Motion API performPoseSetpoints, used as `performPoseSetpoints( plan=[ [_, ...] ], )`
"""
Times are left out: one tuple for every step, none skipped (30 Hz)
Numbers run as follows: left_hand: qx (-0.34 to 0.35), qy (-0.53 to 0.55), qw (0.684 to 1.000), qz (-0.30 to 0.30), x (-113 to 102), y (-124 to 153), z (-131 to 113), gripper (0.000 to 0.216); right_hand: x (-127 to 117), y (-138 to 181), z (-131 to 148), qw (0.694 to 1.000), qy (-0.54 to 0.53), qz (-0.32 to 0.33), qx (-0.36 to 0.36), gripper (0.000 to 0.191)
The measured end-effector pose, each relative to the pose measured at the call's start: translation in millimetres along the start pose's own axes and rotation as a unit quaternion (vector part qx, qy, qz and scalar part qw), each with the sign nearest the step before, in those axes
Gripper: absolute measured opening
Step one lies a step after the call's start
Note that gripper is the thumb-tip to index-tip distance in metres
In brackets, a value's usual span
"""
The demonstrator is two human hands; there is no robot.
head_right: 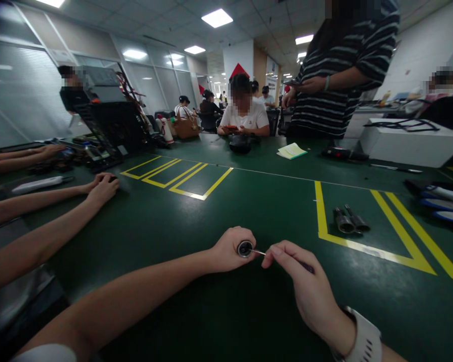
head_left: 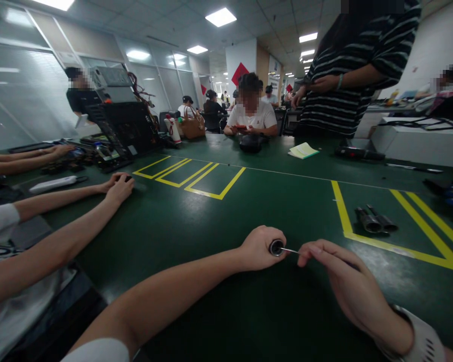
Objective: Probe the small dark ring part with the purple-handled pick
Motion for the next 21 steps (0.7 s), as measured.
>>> performPoseSetpoints(
  plan=[
    [-0.001, 0.009, 1.000, -0.004, -0.5, 0.2, 0.3, 0.013, 0.5, -0.2, 0.0, 1.000, -0.017, -0.001, 0.014, 0.027],
    [-0.001, 0.018, 1.000, -0.007, -0.9, 0.4, 0.4, 0.013, 1.1, -0.3, 0.0, 0.999, -0.031, 0.000, 0.026, 0.027],
    [-0.002, 0.024, 1.000, -0.010, -1.3, 0.4, 0.2, 0.014, 1.6, -0.2, 0.0, 0.998, -0.044, 0.001, 0.035, 0.027],
    [-0.004, 0.028, 1.000, -0.013, -1.7, 0.3, -0.1, 0.014, 2.1, -0.1, 0.0, 0.998, -0.054, 0.001, 0.040, 0.026],
    [-0.007, 0.029, 0.999, -0.015, -2.1, 0.1, -0.5, 0.015, 2.4, 0.0, -0.1, 0.997, -0.060, 0.000, 0.040, 0.026],
    [-0.010, 0.030, 0.999, -0.017, -2.4, -0.1, -1.0, 0.015, 2.6, 0.2, -0.3, 0.998, -0.061, -0.001, 0.035, 0.025],
    [-0.015, 0.028, 0.999, -0.017, -2.8, -0.3, -1.6, 0.016, 2.7, 0.4, -0.5, 0.998, -0.058, -0.001, 0.023, 0.025],
    [-0.020, 0.026, 0.999, -0.017, -3.1, -0.5, -2.1, 0.016, 2.6, 0.6, -1.0, 0.999, -0.053, -0.003, 0.008, 0.025],
    [-0.024, 0.023, 0.999, -0.017, -3.5, -0.6, -2.5, 0.016, 2.3, 0.9, -1.6, 0.999, -0.047, -0.005, -0.009, 0.025],
    [-0.027, 0.019, 0.999, -0.016, -3.7, -0.6, -2.7, 0.017, 1.8, 1.2, -2.6, 0.999, -0.040, -0.007, -0.027, 0.025],
    [-0.030, 0.016, 0.999, -0.016, -3.9, -0.4, -2.7, 0.016, 1.1, 1.6, -3.7, 0.998, -0.033, -0.009, -0.043, 0.025],
    [-0.031, 0.014, 0.999, -0.017, -4.0, -0.2, -2.5, 0.016, 0.4, 1.8, -5.1, 0.998, -0.024, -0.010, -0.057, 0.024],
    [-0.030, 0.013, 0.999, -0.020, -4.0, 0.0, -2.2, 0.016, -0.3, 2.1, -6.5, 0.997, -0.012, -0.009, -0.070, 0.024],
    [-0.029, 0.013, 0.999, -0.022, -3.8, 0.3, -1.7, 0.016, -0.9, 2.3, -7.9, 0.997, 0.001, -0.006, -0.080, 0.024],
    [-0.027, 0.013, 0.999, -0.025, -3.5, 0.6, -1.2, 0.015, -1.2, 2.6, -9.0, 0.996, 0.014, 0.000, -0.089, 0.023],
    [-0.025, 0.014, 0.999, -0.028, -3.1, 0.9, -0.6, 0.015, -1.3, 3.0, -9.7, 0.995, 0.026, 0.007, -0.096, 0.023],
    [-0.022, 0.013, 0.999, -0.031, -2.5, 1.1, -0.2, 0.014, -1.0, 3.6, -9.8, 0.994, 0.037, 0.014, -0.102, 0.023],
    [-0.019, 0.013, 0.999, -0.035, -2.0, 1.3, 0.2, 0.014, -0.3, 4.3, -9.3, 0.993, 0.047, 0.020, -0.108, 0.023],
    [-0.015, 0.012, 0.999, -0.040, -1.6, 1.4, 0.4, 0.013, 0.7, 5.2, -8.4, 0.992, 0.057, 0.025, -0.112, 0.023],
    [-0.011, 0.012, 0.999, -0.044, -1.2, 1.5, 0.4, 0.013, 1.8, 6.2, -7.1, 0.991, 0.067, 0.027, -0.115, 0.024],
    [-0.008, 0.012, 0.999, -0.048, -0.9, 1.6, 0.3, 0.013, 3.0, 7.1, -5.7, 0.990, 0.078, 0.025, -0.116, 0.024]
  ],
)
Point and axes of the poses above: each hand's wrist, its own y-axis away from the middle knuckle, its own x-axis out of the palm, z = x × y, the point moved 1 cm from there along -y, towards the middle knuckle, and after that the axes turned 10 degrees about x, right-handed, at the moved point
